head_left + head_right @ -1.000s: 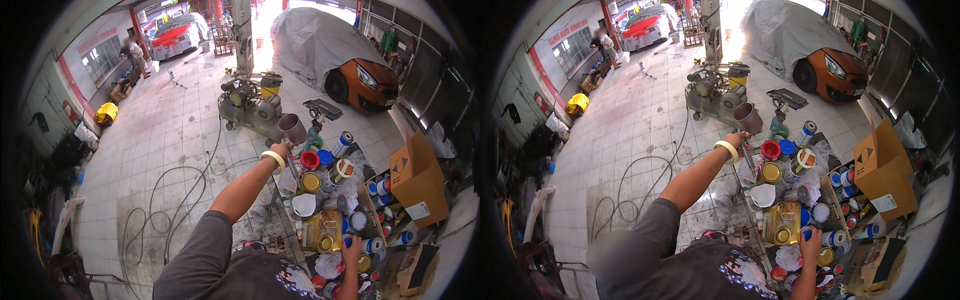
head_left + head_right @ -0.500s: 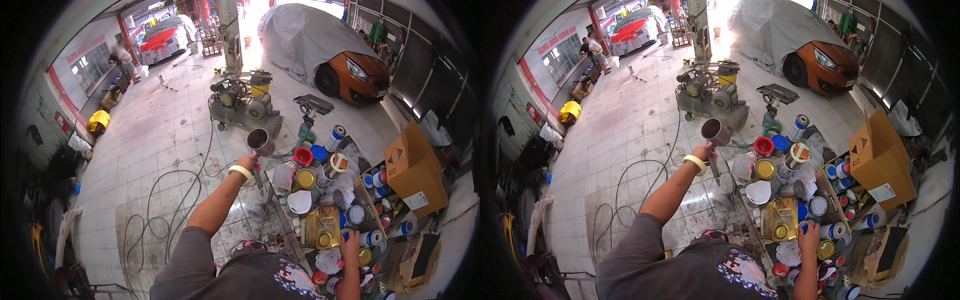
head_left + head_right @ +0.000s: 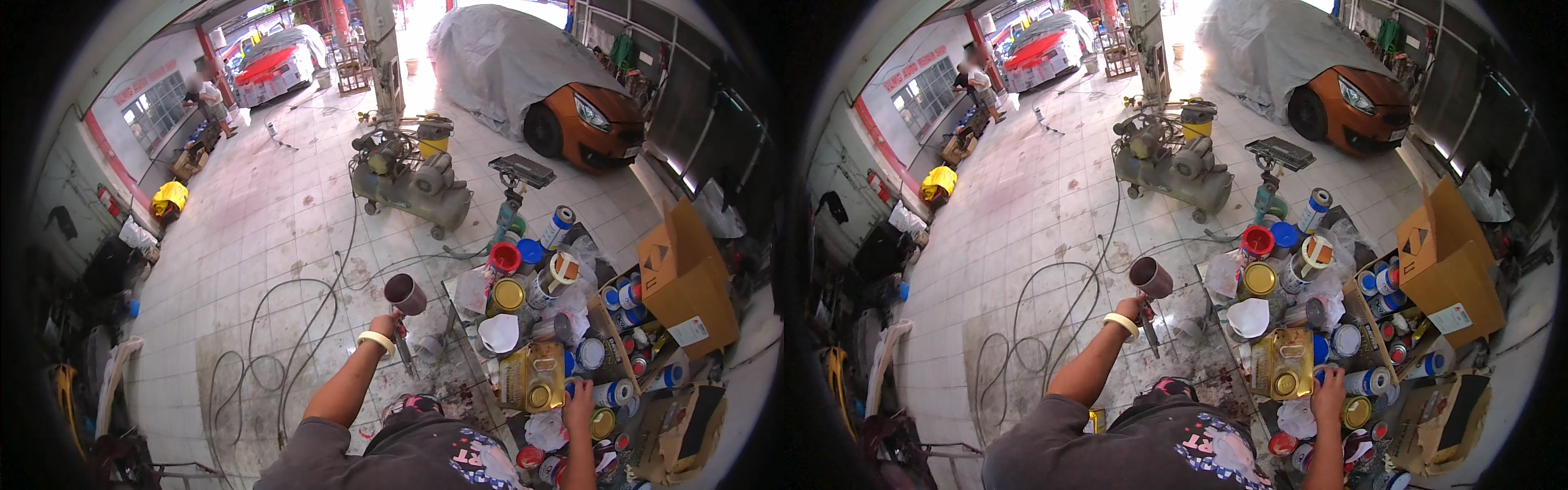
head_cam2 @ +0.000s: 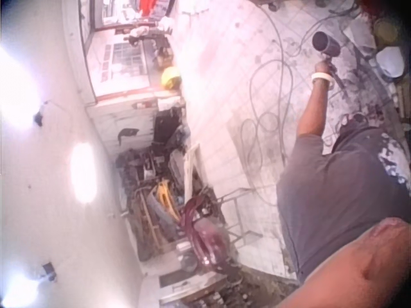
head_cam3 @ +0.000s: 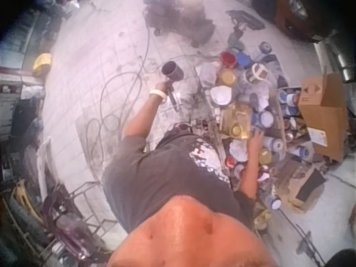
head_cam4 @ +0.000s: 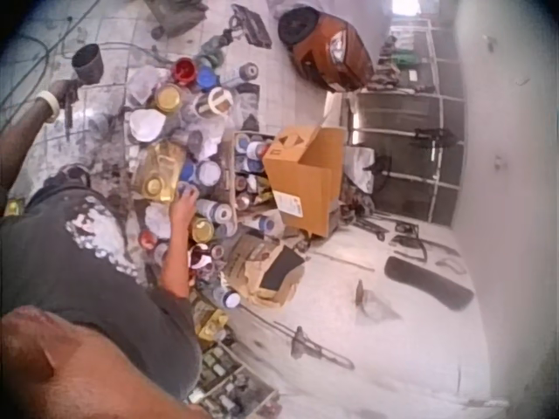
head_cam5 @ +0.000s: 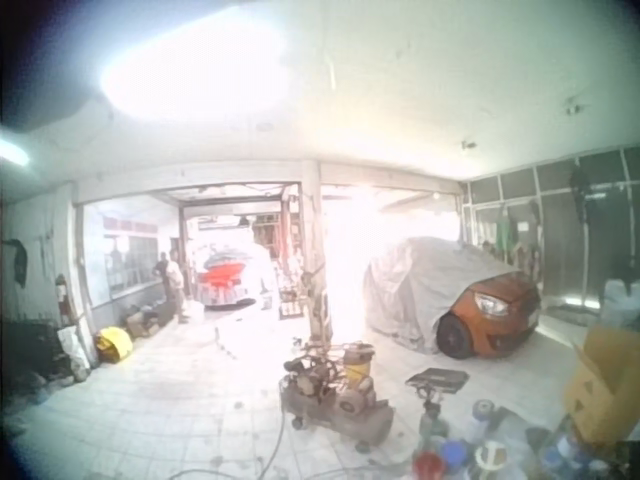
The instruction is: The person assembles a spray gun, pours red paint into its cup, and adds a clear liquid from a small bottle. The person then wipes the spray gun with a cloth and walks toward a covered car in the garage.
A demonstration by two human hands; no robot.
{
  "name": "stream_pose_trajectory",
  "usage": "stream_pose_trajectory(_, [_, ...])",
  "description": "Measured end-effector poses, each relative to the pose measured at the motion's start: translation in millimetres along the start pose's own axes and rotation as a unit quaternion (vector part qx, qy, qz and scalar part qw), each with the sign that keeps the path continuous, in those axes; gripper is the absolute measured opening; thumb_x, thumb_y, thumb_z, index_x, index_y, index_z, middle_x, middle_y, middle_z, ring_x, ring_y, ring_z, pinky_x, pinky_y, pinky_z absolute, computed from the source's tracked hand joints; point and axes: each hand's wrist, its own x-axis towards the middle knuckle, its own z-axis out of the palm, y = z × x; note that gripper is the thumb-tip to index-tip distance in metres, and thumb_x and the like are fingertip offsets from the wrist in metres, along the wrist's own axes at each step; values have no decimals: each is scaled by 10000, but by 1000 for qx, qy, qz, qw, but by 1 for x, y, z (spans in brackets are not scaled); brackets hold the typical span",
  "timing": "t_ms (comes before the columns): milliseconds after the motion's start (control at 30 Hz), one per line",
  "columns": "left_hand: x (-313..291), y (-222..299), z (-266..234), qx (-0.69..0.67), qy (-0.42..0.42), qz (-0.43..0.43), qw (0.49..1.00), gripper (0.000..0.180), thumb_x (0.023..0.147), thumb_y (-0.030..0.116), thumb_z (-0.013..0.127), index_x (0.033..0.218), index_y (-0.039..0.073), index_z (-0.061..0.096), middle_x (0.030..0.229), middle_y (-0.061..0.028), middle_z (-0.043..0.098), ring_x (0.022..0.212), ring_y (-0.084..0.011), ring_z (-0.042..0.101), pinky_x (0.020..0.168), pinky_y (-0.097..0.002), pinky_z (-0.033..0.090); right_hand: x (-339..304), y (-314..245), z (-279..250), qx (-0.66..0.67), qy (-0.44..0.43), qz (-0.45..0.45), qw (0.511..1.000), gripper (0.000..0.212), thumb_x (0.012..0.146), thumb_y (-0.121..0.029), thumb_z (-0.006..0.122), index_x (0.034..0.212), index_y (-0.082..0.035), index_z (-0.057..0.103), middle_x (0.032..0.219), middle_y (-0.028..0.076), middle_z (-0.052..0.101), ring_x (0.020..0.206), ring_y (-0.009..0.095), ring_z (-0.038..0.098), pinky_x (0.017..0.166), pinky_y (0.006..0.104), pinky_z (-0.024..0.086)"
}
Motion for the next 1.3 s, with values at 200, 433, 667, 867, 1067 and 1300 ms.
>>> stream_pose_trajectory(200, [-2,3,16,32,-75,84,993,264,995,243,619,990,-18,654,735,-130,635,571,-250,636,536,-389,548,-7,-4,-6,46,25,8,999,380,842,-124,728,1200,-96,605,1194,191,514,1074,432,574,867,503,490])
stream_pose_trajectory(433, [-23,67,82,291,-232,223,901,461,884,122,638,1337,34,636,713,-84,699,578,-139,651,568,-291,534,-4,6,8,50,51,6,997,424,820,-183,765,1211,-105,619,1173,174,537,1042,413,595,840,493,509])
stream_pose_trajectory(667, [-10,107,190,410,-360,249,800,550,877,111,643,1420,69,574,963,-69,725,708,-103,647,654,-284,549,-3,-4,1,23,55,28,998,363,827,-219,769,1142,-99,633,1154,189,541,1003,411,610,804,493,525])
stream_pose_trajectory(867, [-27,119,196,450,-428,201,757,505,895,57,561,1399,72,595,958,-60,721,690,-116,653,585,-287,554,8,-17,-4,-81,-18,94,992,295,889,-259,684,1148,-121,656,1035,255,577,934,456,622,781,515,522])
stream_pose_trajectory(1067, [-51,104,135,518,-458,118,713,580,759,60,626,1336,106,661,862,-64,725,610,-139,639,545,-291,530,0,0,7,-21,12,20,1000,245,889,-189,674,1122,-121,641,1134,298,519,865,490,627,729,543,516])
stream_pose_trajectory(1300, [-92,76,94,546,-520,100,649,457,865,131,650,1319,79,666,879,-73,723,667,-132,647,606,-303,538,-1,-2,11,-34,2,-6,999,193,903,-156,625,1079,-77,625,1154,316,509,864,504,616,728,552,503])
